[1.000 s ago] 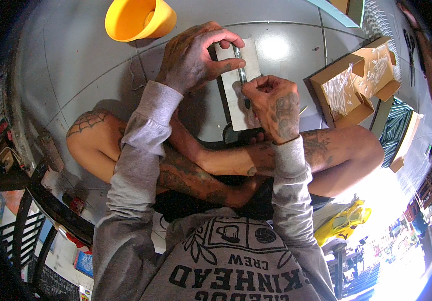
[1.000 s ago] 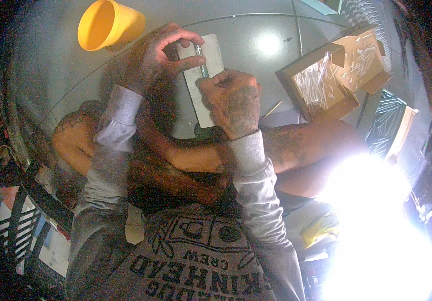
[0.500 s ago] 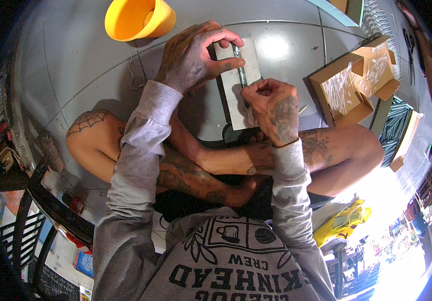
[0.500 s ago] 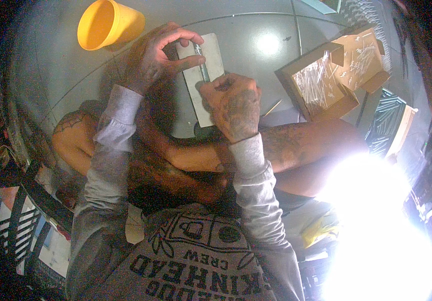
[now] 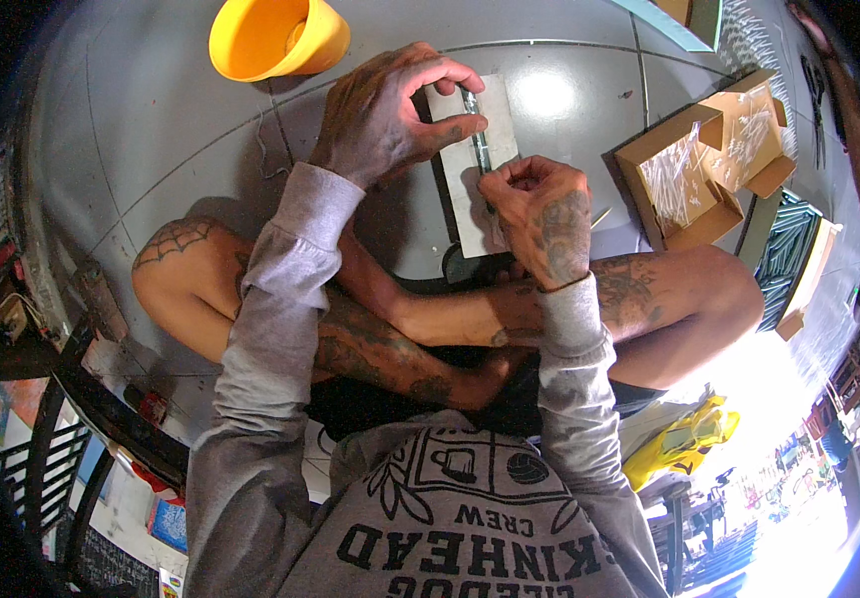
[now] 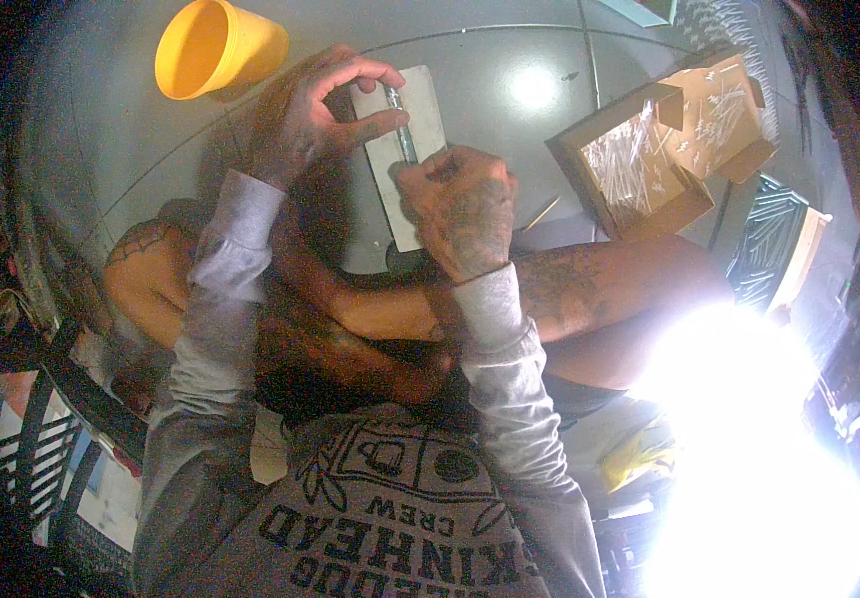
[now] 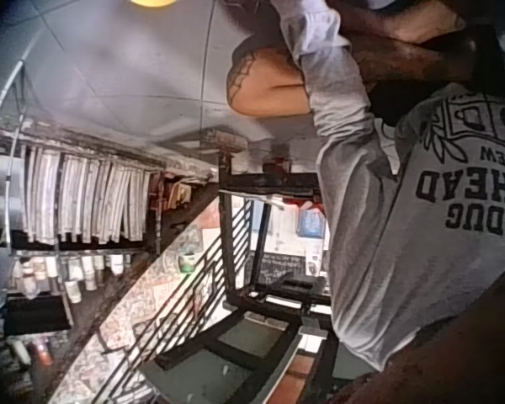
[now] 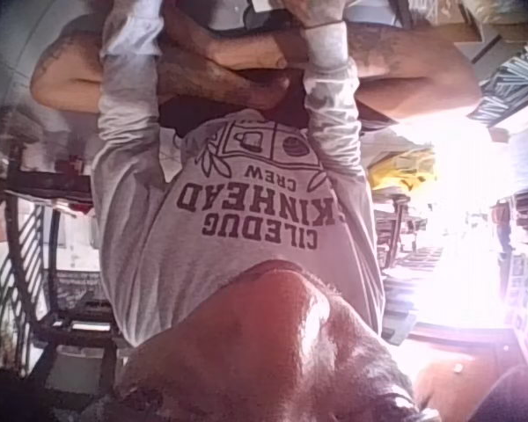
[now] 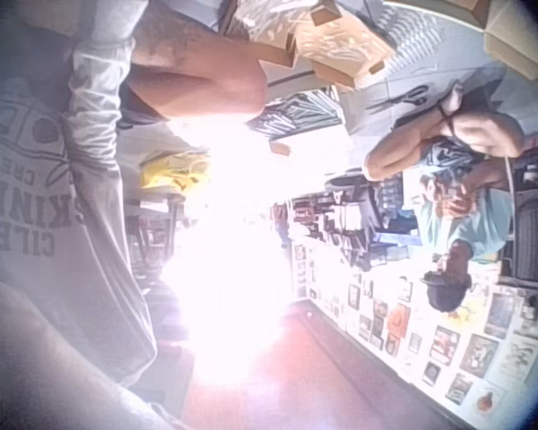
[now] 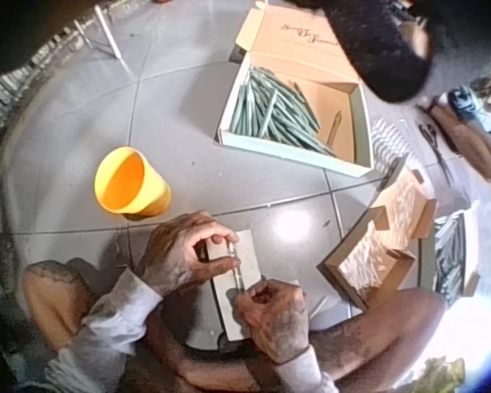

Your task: The person assembles pens by inserting ink cartridges into pen barrels and placing the finished items into cardboard boxes while sitting on the floor.

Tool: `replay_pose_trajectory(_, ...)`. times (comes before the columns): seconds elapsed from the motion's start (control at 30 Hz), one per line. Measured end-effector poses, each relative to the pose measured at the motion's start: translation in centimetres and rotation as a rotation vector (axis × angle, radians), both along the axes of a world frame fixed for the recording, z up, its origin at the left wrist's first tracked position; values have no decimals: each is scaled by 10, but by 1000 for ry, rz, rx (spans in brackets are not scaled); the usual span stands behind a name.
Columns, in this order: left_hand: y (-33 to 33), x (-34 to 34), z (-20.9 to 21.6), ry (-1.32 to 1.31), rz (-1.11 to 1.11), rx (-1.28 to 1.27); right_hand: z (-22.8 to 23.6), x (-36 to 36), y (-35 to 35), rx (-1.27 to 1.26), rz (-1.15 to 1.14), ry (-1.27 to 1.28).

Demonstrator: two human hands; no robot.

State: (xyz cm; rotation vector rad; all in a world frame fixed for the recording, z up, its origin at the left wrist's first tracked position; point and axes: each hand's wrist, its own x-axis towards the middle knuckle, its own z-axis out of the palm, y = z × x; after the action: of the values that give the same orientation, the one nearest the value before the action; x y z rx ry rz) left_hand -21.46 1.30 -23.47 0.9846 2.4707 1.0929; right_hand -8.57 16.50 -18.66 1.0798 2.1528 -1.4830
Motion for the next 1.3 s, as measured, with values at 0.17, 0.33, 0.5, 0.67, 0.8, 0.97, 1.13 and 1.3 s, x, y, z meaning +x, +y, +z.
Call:
replay_pose_trajectory(0.17, 1, 3, 3, 35, -4, 17, -1, -1, 1, -29, -10, -10)
replay_pose_trajectory(0.33, 0, 3, -3, 49, -9, 30, -1, -1, 1, 3, 7, -12)
replay_pose_trajectory(0.5, 0, 4, -5, 61, -1, 30, -6, 2, 0, 44, 21, 6)
replay_pose_trajectory(0.67, 1, 4, -4, 32, 3, 30, 2, 2, 0, 56, 28, -3)
replay_pose_trajectory(0.8, 2, 5, 5, -53, 5, -15, -4, 8, -1, 126, 44, 57)
replay_pose_trajectory(0.97, 1, 5, -2, 3, 4, 25, 4, 5, -5, 130, 37, 5)
replay_pose_trajectory(1.13, 0, 9, -14, 75, -14, 145, -8, 11, -7, 271, 108, 57)
replay_pose_trajectory(1.3, -3, 16, -16, 93, -4, 61, -10, 11, -7, 265, 110, 67)
